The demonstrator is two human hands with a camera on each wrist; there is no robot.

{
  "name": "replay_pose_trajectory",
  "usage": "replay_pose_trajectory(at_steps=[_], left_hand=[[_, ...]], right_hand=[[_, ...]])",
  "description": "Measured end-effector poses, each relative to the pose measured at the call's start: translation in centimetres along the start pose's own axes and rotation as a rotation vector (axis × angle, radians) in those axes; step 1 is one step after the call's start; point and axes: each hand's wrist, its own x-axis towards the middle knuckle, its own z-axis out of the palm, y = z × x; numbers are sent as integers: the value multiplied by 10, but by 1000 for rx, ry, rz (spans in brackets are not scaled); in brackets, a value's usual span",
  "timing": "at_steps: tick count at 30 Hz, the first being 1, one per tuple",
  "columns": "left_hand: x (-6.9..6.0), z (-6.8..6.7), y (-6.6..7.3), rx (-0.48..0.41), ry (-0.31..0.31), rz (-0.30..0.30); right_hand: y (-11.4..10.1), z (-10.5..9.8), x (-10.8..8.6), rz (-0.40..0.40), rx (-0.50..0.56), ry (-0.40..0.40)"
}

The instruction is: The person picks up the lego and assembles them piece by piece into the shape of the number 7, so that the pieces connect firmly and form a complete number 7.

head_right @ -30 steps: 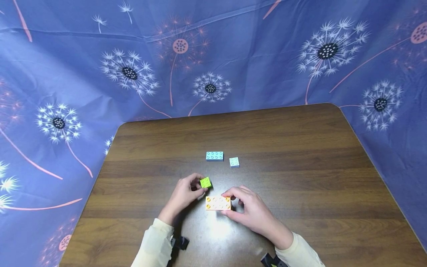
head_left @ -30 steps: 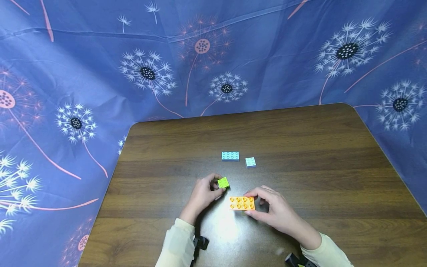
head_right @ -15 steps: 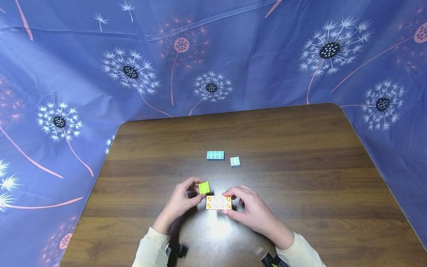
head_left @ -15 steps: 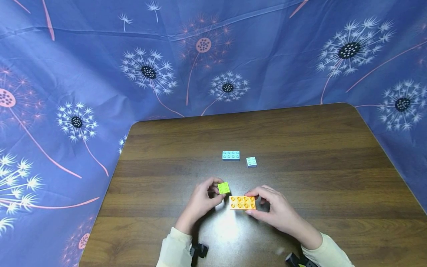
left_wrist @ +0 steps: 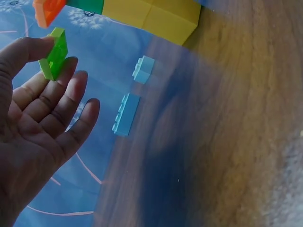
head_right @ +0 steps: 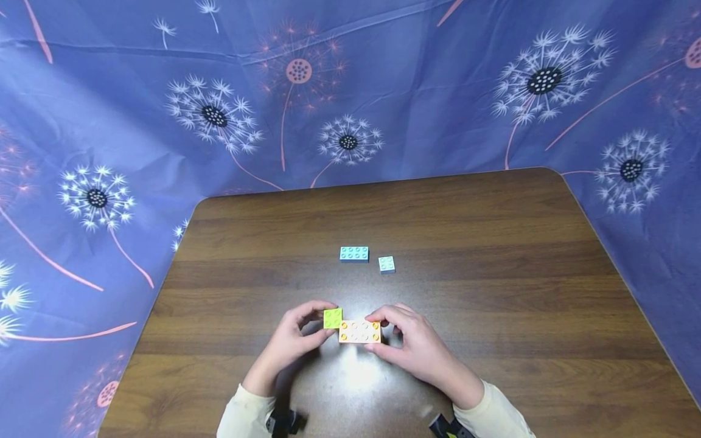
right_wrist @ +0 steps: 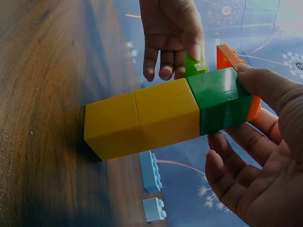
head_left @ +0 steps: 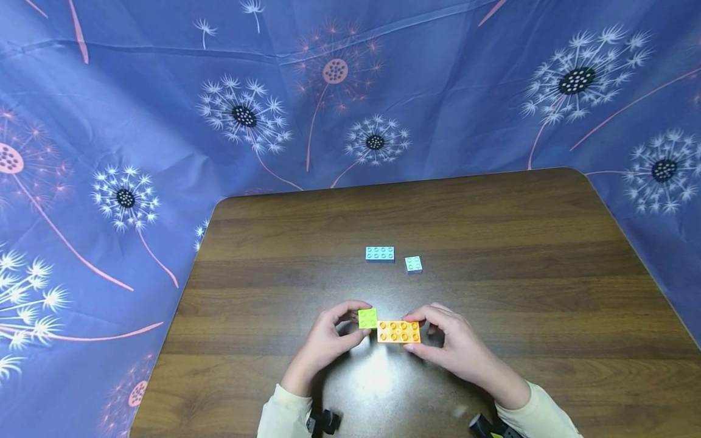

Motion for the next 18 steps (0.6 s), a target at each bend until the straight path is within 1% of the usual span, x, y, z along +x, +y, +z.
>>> replay_pose_trajectory(at_steps=[3,8,14,18], left_hand=[[-4,-2,12,-27,-1,39],[-9,-3,13,-47,3,64],[-13,-4,21,-44,-5,136],[-14,-4,22,-42,-14,159]], right_hand=[[0,0,0,2,-5,2],[1,0,0,0,-9,4],[1,0,0,-8,-10,8],[1,0,0,-13,-13,13]])
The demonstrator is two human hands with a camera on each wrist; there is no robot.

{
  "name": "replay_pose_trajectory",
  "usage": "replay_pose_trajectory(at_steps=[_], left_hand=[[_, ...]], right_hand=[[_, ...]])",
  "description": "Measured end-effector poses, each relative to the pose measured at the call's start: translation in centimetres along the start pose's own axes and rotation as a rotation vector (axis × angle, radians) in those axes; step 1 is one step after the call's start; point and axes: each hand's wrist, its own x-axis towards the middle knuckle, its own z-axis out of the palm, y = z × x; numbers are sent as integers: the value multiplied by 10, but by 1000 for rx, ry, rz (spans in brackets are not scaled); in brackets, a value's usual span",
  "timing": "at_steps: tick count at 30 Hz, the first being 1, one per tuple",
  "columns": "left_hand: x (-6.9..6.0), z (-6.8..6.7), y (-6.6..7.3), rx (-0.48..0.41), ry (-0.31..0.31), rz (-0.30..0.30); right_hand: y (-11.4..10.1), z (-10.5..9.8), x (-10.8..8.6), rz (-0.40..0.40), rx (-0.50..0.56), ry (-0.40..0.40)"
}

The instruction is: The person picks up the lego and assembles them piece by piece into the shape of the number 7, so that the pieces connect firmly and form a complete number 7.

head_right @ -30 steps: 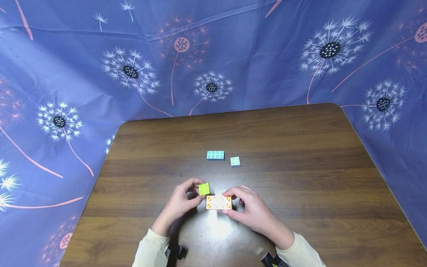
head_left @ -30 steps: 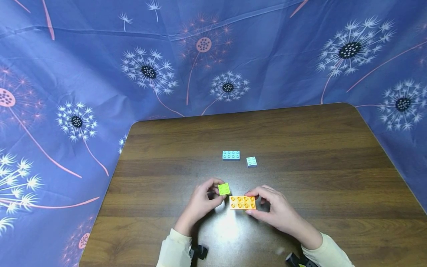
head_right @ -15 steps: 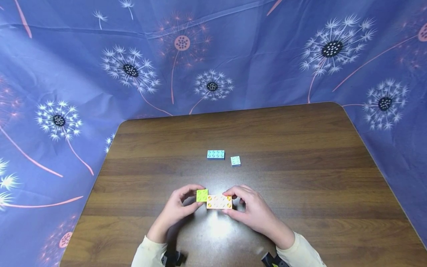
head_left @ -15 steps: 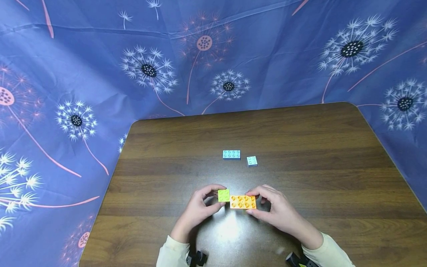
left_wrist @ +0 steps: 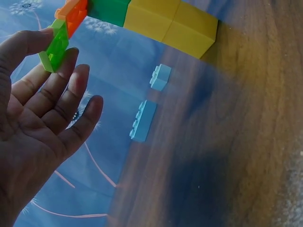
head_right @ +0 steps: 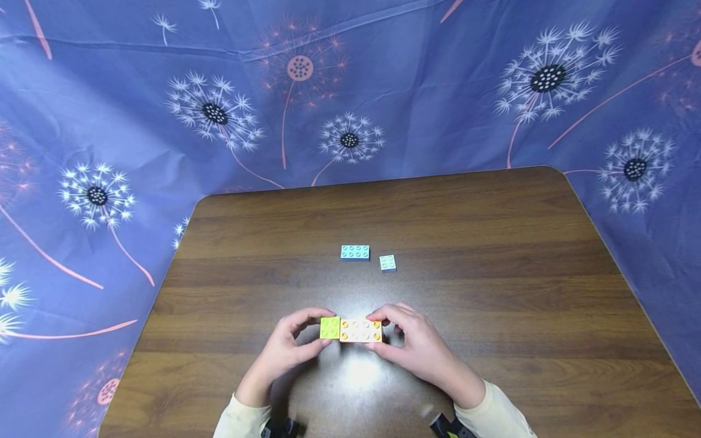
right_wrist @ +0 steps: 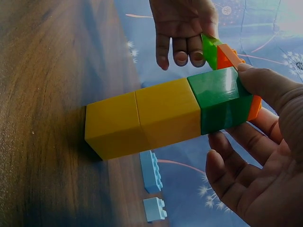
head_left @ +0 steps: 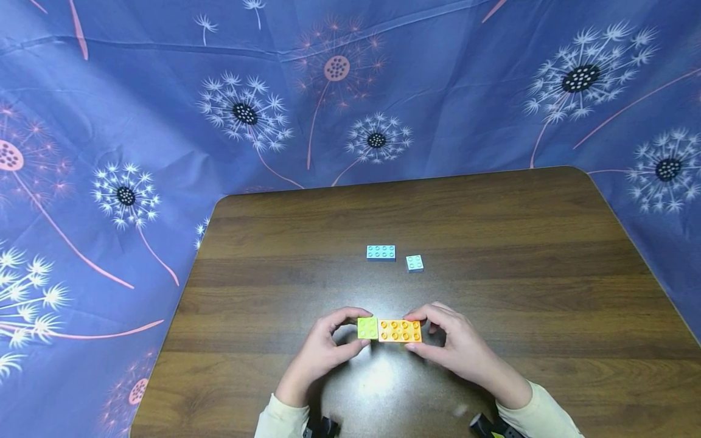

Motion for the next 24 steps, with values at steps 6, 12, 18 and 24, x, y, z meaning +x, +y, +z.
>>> replay_pose_trajectory(at_steps=[6,12,18,24], left_hand=[[-4,3,-19,12,9,11],[-7,5,-31,-80,-13,33],[-6,7,-37,-191,-39,75],[-7,10,-37,-275,-56,2]], right_hand=[[0,0,0,-24,4,12],[1,0,1,-41,5,20],[1,0,1,-30,4,13],[0,0,1,-32,5,13]])
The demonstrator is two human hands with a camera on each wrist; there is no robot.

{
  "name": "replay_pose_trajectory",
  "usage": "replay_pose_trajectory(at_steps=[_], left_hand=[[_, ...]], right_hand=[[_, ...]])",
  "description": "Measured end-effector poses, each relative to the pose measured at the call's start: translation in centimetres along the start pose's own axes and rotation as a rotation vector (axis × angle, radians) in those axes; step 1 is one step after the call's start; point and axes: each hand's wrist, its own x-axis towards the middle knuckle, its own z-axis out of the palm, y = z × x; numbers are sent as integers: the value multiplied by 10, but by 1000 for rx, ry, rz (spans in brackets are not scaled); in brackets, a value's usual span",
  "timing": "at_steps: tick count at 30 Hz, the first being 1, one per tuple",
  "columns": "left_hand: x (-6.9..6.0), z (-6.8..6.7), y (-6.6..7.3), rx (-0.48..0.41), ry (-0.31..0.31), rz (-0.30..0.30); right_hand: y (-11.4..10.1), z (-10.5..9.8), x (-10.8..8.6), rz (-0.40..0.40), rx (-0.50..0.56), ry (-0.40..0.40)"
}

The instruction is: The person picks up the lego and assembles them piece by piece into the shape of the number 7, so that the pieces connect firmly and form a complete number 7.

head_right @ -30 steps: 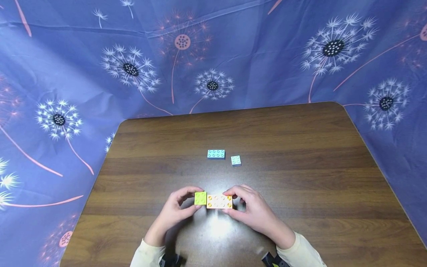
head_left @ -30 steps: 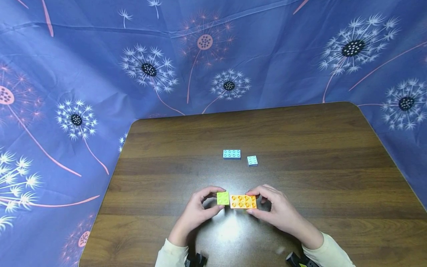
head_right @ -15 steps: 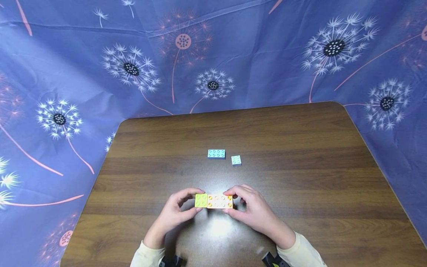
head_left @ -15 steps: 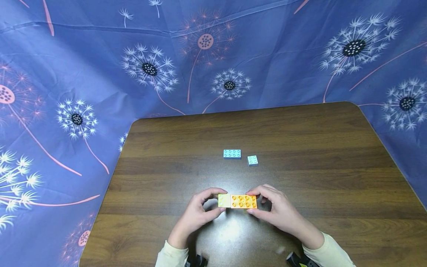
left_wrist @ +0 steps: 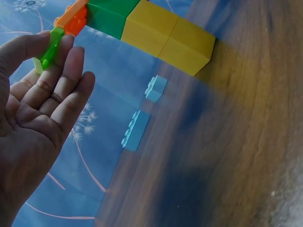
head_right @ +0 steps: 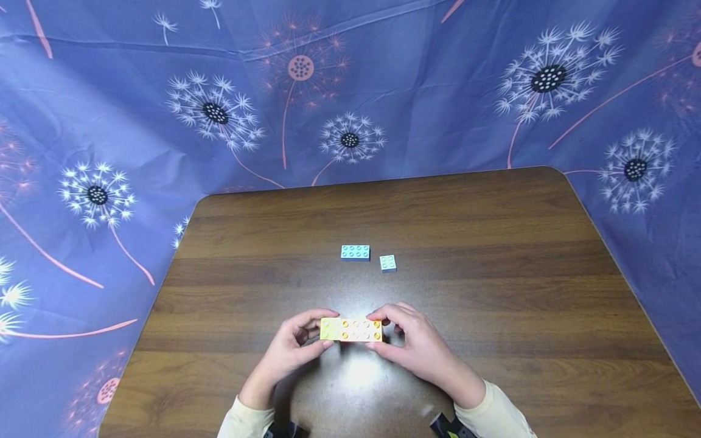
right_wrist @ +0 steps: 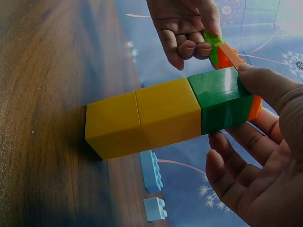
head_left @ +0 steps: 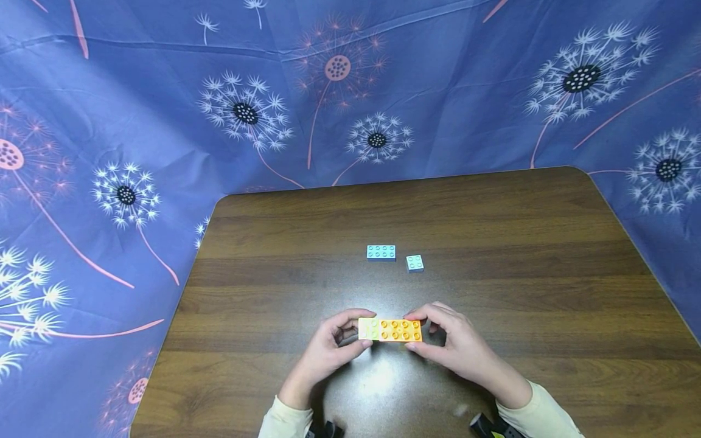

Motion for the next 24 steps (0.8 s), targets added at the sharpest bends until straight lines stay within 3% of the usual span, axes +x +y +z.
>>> replay_pose_trajectory(at_steps=[13,18,24], left_hand=[[3,7,1,-135,5,-96],[3,10,0,-157,11,-103],[4,14,2,-174,44,-153]], right_hand=[[-1,0,0,19,9,-8],[-2,0,0,32,14,-14],[-1,0,-1,27,16,-11]])
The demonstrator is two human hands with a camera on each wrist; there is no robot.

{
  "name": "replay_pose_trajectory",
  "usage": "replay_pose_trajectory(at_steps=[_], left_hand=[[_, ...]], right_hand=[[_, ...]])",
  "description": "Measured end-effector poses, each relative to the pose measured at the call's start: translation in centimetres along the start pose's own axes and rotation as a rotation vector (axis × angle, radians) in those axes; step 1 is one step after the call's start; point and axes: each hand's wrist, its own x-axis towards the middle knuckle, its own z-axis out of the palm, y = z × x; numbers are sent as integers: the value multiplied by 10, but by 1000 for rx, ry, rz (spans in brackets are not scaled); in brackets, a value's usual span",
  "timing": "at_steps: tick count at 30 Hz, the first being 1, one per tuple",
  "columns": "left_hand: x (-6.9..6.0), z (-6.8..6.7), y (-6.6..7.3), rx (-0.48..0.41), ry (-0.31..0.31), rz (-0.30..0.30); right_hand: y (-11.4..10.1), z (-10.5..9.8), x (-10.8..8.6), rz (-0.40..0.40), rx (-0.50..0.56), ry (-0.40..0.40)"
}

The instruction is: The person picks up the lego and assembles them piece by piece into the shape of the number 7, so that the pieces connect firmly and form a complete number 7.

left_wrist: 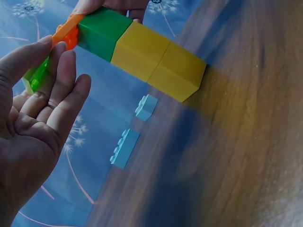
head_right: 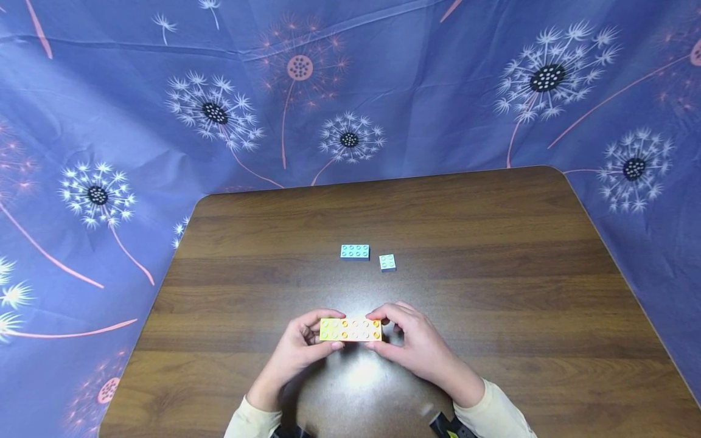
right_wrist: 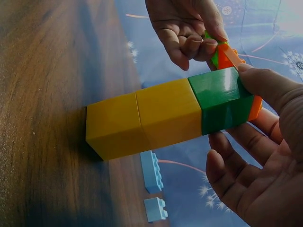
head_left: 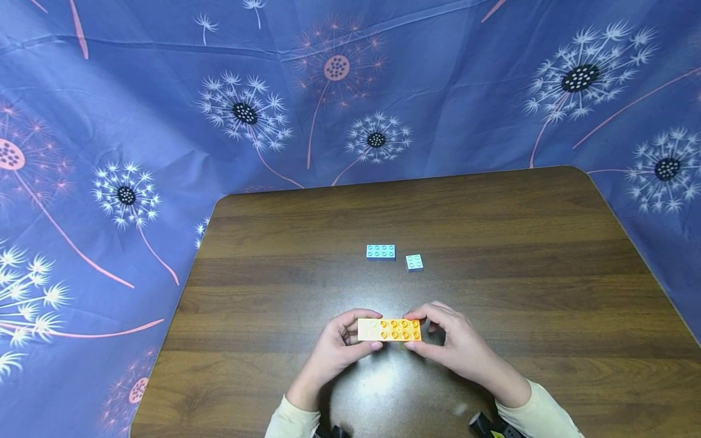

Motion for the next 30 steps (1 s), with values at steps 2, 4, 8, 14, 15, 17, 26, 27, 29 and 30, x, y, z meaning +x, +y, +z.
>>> replay_pose_trajectory(at_steps=[2,4,8,14,15,17,26,27,29,30], left_hand=[[0,1,-1,-6,13,-4],[0,2,-2,-9,24,6],[1,4,-4,-9,50,8],[1,6,-5,7,83,-2],[1,6,-5,9,86,-1],[1,7,-6,17,90,4],[0,7,-9,31,90,36],[0,7,-9,32,91,37],[0,7,-8,35,94,34],[0,7,-8,33,95,33]], right_hand=[[0,0,0,2,0,1],[1,0,0,3,-1,1],[2,1,0,-7,-1,4],[2,1,1,-28,-1,11],[2,1,1,-31,-3,10],[2,1,1,-32,-6,6],[1,0,1,-8,-18,-13],[1,0,1,-11,-18,-11],[1,-1,1,-22,-17,-6],[1,-1,1,-26,-16,-4]])
